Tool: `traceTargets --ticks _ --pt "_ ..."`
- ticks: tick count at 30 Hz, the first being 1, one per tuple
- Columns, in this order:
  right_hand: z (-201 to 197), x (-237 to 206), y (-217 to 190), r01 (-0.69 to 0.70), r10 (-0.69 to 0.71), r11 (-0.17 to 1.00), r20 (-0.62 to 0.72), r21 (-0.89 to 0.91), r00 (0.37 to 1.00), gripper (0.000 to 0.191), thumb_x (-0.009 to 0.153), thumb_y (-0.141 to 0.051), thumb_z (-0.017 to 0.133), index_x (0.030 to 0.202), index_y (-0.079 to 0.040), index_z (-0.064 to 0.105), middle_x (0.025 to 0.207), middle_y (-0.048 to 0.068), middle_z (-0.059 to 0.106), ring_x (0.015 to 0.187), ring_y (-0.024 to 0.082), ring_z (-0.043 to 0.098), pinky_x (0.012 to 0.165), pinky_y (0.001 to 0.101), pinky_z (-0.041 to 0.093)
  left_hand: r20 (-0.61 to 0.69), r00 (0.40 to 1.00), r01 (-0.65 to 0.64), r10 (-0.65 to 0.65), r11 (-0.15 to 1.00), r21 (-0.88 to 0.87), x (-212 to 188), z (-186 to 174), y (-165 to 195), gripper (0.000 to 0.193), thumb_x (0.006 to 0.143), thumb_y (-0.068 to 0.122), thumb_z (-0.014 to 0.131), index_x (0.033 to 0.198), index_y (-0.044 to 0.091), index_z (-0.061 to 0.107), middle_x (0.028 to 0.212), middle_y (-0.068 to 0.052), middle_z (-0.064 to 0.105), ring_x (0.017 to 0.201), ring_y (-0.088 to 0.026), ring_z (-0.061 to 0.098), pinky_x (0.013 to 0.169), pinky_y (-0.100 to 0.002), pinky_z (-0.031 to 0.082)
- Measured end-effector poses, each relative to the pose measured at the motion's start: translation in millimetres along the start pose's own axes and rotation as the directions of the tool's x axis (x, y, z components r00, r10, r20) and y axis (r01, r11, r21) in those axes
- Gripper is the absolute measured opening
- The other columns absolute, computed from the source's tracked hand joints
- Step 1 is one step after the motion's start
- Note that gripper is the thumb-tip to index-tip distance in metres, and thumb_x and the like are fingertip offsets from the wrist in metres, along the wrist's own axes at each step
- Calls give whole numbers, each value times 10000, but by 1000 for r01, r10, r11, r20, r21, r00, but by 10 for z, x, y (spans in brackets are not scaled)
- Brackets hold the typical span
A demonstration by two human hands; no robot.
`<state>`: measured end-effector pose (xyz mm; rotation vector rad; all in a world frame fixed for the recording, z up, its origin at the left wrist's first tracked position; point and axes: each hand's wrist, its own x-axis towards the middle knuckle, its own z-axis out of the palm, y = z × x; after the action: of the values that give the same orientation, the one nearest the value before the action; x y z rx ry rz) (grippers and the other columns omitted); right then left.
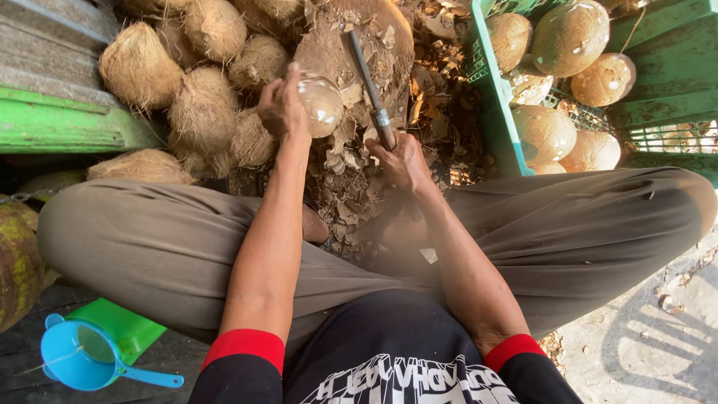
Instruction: The person sits on the ground and uses a machete to chop and trim the outer husk off coconuts, rotating each coconut by hand to shave the husk evenly. Trimmed coconuts are placed into a green plastic crate beside them, with untrimmed coconuts taken from a pile.
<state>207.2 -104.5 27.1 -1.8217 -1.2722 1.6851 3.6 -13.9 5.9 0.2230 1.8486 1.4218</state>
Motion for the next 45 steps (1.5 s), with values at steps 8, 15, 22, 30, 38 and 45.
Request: traceTargets --ticks 8,15,22,30,38,45 --pt "136 48 28 71 -71 997 20 26 997 388 957 -431 682 795 -101 560 673 24 636 529 111 609 504 320 564 138 853 -520 503 799 302 133 63 -51 508 808 652 717 687 163 650 663 22 627 624 -139 617 717 -403 556" --pt "83 7 89 337 -349 882 -24 330 937 278 984 -345 667 825 -125 605 678 -32 557 501 92 548 461 299 584 118 724 -687 679 697 207 200 159 -19 519 887 581 720 673 119 620 676 -6 580 633 -162 562 727 -419 498" --pt "251 120 26 174 -175 985 24 17 984 359 968 -348 648 710 -129 529 592 -2 547 416 87 478 360 279 436 164 955 -297 248 765 572 129 15 147 397 861 501 669 652 164 643 623 34 634 523 -109 564 546 -353 492" --pt "314 -51 -76 276 -218 829 -174 486 960 469 976 -290 749 684 -115 427 595 8 466 429 110 354 350 296 297 158 930 -354 331 700 620 352 -38 -94 344 852 376 711 628 121 650 644 7 622 534 -140 551 516 -354 471" --pt "301 114 136 207 -210 978 -86 -41 974 406 983 -404 715 732 -144 530 626 -17 524 461 83 439 399 296 412 150 958 -284 246 713 642 356 -126 -179 341 819 382 686 589 158 573 651 -13 607 626 -162 580 661 -375 478" --pt "440 295 451 -42 55 983 65 -180 996 287 952 -283 716 777 -76 620 642 8 567 449 114 454 359 340 376 161 951 -308 264 775 552 369 -124 -114 289 751 367 702 612 185 525 672 13 584 634 -135 591 603 -379 495"
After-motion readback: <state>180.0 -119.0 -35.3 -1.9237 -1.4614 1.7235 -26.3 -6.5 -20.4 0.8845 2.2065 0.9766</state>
